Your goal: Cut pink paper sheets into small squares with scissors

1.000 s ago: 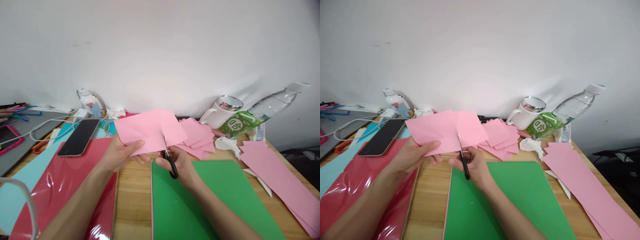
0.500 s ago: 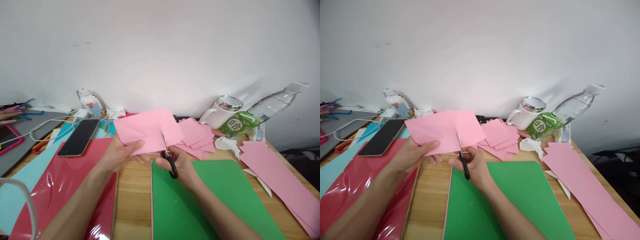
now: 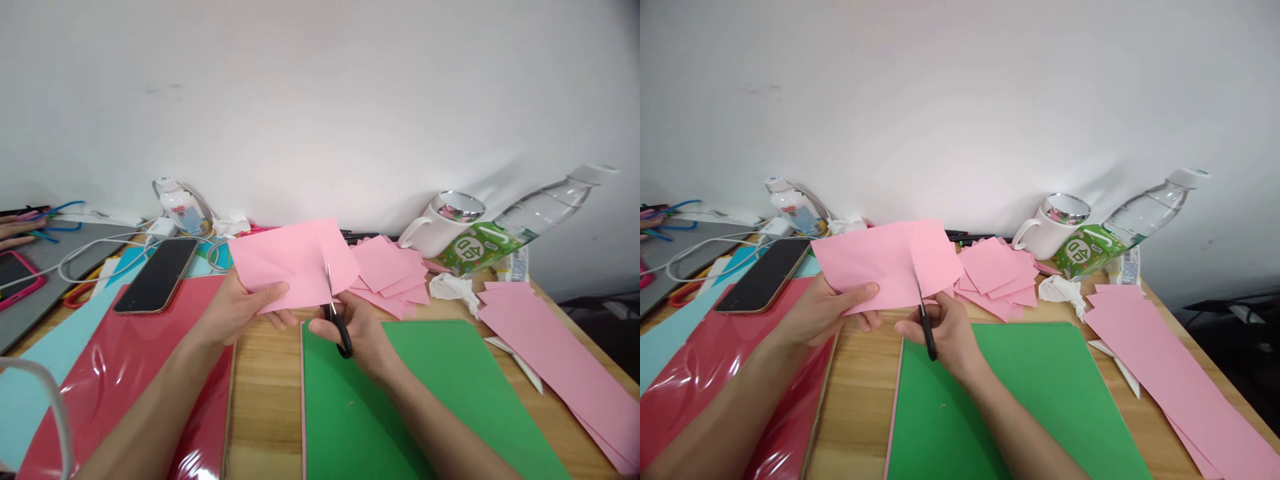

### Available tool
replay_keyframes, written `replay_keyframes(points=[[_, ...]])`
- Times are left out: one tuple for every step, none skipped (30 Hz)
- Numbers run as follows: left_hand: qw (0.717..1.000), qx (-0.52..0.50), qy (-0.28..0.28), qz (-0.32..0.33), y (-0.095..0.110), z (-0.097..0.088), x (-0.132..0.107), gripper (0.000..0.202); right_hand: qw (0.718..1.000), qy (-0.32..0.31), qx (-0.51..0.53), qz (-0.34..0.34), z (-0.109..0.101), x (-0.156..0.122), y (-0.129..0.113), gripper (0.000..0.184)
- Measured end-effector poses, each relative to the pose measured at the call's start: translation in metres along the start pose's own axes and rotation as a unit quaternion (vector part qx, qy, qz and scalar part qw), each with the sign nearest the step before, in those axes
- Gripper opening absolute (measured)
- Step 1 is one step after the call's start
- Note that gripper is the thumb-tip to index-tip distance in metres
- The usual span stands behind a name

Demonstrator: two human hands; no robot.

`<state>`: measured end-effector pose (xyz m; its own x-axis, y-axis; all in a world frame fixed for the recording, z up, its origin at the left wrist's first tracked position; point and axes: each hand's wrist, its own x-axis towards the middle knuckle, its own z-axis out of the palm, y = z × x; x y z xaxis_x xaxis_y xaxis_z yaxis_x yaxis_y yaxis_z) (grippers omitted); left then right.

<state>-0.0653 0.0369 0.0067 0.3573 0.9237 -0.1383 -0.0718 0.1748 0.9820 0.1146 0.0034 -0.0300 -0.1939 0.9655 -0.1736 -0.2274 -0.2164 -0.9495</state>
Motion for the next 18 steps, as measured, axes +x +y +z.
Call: replay_keyframes(points=[[1.0, 0.0, -0.009, -0.005, -0.0002, -0.0003, 0.0, 0.024, 1.0, -0.002, 0.008, -0.001, 0.0, -0.0002, -0.0006, 0.048], [1.0, 0.002, -0.018, -0.01, -0.0002, -0.0006, -0.0001, 0.02, 1.0, -0.003, 0.015, -0.002, 0.0, -0.0004, -0.0012, 0.049], [1.0, 0.003, -0.025, -0.016, -0.0001, -0.0007, -0.0003, 0.017, 1.0, -0.003, 0.021, -0.001, 0.0, -0.0003, -0.0015, 0.049], [0.999, 0.003, -0.03, -0.023, 0.0004, -0.0008, -0.0006, 0.015, 1.0, -0.003, 0.024, -0.001, -0.0001, -0.0002, -0.0017, 0.049], [0.999, 0.002, -0.033, -0.028, 0.001, -0.0007, -0.0009, 0.014, 1.0, -0.003, 0.025, 0.0, -0.0002, 0.0, -0.0018, 0.049], [0.999, -0.001, -0.034, -0.031, 0.0017, -0.0006, -0.0012, 0.014, 1.0, -0.003, 0.022, 0.001, -0.0002, 0.0002, -0.0018, 0.049], [0.999, -0.005, -0.033, -0.034, 0.0025, -0.0004, -0.0014, 0.014, 1.0, -0.004, 0.018, 0.0, -0.0003, 0.0004, -0.0018, 0.047], [0.999, -0.009, -0.032, -0.037, 0.0033, -0.0002, -0.0016, 0.014, 1.0, -0.005, 0.013, -0.001, -0.0003, 0.0006, -0.0017, 0.046], [0.999, -0.012, -0.033, -0.039, 0.004, 0.0, -0.0017, 0.014, 1.0, -0.005, 0.009, -0.001, -0.0003, 0.0006, -0.0018, 0.045], [0.998, -0.014, -0.035, -0.041, 0.0045, 0.0001, -0.0018, 0.014, 1.0, -0.005, 0.006, -0.002, -0.0003, 0.0006, -0.0018, 0.044], [0.998, -0.015, -0.037, -0.043, 0.0049, 0.0002, -0.0019, 0.014, 1.0, -0.004, 0.004, -0.002, -0.0002, 0.0004, -0.002, 0.043], [0.998, -0.016, -0.039, -0.045, 0.0051, 0.0003, -0.0019, 0.014, 1.0, -0.004, 0.001, -0.003, -0.0001, 0.0003, -0.0022, 0.043], [0.998, -0.017, -0.04, -0.048, 0.0052, 0.0003, -0.0021, 0.015, 1.0, -0.004, -0.001, -0.005, 0.0001, 0.0001, -0.0025, 0.044], [0.998, -0.018, -0.038, -0.051, 0.0053, 0.0003, -0.0022, 0.015, 1.0, -0.005, -0.003, -0.007, 0.0002, -0.0001, -0.0027, 0.044], [0.998, -0.019, -0.035, -0.055, 0.0054, 0.0003, -0.0023, 0.015, 1.0, -0.007, -0.006, -0.01, 0.0003, -0.0002, -0.003, 0.045], [0.998, -0.021, -0.031, -0.058, 0.0054, 0.0003, -0.0024, 0.016, 1.0, -0.009, -0.007, -0.012, 0.0005, -0.0003, -0.0032, 0.045], [0.997, -0.024, -0.028, -0.06, 0.0055, 0.0002, -0.0024, 0.016, 1.0, -0.01, -0.008, -0.013, 0.0005, -0.0004, -0.0034, 0.044], [0.997, -0.028, -0.026, -0.061, 0.0056, 0.0001, -0.0024, 0.017, 1.0, -0.01, -0.009, -0.012, 0.0006, -0.0004, -0.0035, 0.044]])
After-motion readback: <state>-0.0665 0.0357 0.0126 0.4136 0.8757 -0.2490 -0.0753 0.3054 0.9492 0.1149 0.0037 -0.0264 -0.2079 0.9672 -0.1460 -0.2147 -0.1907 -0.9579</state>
